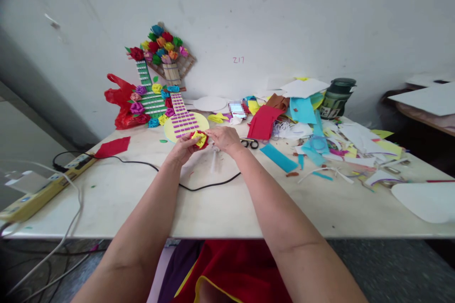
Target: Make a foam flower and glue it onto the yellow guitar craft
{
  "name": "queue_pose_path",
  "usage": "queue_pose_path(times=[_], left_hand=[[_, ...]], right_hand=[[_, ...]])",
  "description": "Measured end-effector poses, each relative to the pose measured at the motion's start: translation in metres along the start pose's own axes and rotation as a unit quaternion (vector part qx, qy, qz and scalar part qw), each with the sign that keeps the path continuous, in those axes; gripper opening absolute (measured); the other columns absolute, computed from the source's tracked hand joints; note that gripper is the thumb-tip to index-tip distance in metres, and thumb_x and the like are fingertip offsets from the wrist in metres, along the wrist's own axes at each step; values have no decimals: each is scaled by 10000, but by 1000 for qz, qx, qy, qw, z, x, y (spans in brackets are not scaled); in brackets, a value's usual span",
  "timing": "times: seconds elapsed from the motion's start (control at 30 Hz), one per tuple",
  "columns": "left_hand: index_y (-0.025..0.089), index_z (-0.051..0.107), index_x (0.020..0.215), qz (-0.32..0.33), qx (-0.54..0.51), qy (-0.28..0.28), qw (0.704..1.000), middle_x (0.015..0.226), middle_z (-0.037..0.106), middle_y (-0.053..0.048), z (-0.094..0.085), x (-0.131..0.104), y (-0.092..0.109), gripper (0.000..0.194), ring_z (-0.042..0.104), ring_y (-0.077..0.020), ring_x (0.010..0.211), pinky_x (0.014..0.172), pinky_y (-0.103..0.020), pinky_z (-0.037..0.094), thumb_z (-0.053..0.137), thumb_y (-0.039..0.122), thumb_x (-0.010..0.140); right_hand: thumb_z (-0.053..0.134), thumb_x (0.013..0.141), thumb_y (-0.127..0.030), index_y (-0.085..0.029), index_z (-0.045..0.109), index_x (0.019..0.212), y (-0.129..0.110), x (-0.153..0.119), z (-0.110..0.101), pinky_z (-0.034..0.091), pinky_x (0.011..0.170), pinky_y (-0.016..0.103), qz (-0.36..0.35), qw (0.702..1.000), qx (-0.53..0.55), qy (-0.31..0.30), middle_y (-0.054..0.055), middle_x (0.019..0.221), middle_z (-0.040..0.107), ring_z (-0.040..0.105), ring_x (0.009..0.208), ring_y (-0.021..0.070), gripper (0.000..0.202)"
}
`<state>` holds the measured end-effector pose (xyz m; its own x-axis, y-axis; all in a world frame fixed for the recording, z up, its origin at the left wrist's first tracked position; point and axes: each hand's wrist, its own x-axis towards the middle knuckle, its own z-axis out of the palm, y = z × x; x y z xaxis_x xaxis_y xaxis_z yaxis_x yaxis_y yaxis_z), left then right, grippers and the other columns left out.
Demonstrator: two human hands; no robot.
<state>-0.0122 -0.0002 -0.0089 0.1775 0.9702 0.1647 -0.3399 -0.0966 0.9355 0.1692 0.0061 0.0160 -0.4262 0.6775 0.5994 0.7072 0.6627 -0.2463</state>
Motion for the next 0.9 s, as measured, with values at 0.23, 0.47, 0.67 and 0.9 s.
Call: queue_pose_path(times=[0.23, 0.47, 0.67, 0.9], left_hand=[[141, 656, 883, 35, 9, 6, 999, 837, 670, -49, -6, 2, 0, 341, 627, -168, 746, 729, -330, 504, 749, 239, 570], [152, 668, 879, 41, 18, -1, 999, 861, 673, -53, -7, 0, 0, 332, 629, -171, 764, 717, -306, 503, 755, 241, 572], [150, 667, 882, 39, 0, 17, 999, 855, 676, -52, -8, 1, 0, 341, 635, -174, 761, 730, -317, 503, 759, 240, 566], [141, 664, 869, 39, -35, 55, 997, 853, 680, -55, -12, 6, -3, 356, 637, -171, 759, 719, -298, 509, 774, 229, 542]], right_hand=[[510, 821, -301, -246, 685, 985, 9, 0, 0, 447, 716, 236, 44, 998, 46, 20, 23, 940, 700, 631, 860, 153, 245], [526, 799, -309, -207, 712, 894, 17, 1, 9, 417, 624, 218, 48, 991, 126, 24, 10, 733, 698, 613, 710, 133, 232], [492, 801, -325, -161, 717, 810, 26, 2, 3, 396, 570, 213, 42, 987, 156, -28, -10, 578, 634, 559, 582, 119, 278], [455, 815, -261, -210, 685, 970, 41, -3, -23, 415, 695, 274, 211, 973, -54, 73, 65, 954, 681, 594, 854, 198, 282]])
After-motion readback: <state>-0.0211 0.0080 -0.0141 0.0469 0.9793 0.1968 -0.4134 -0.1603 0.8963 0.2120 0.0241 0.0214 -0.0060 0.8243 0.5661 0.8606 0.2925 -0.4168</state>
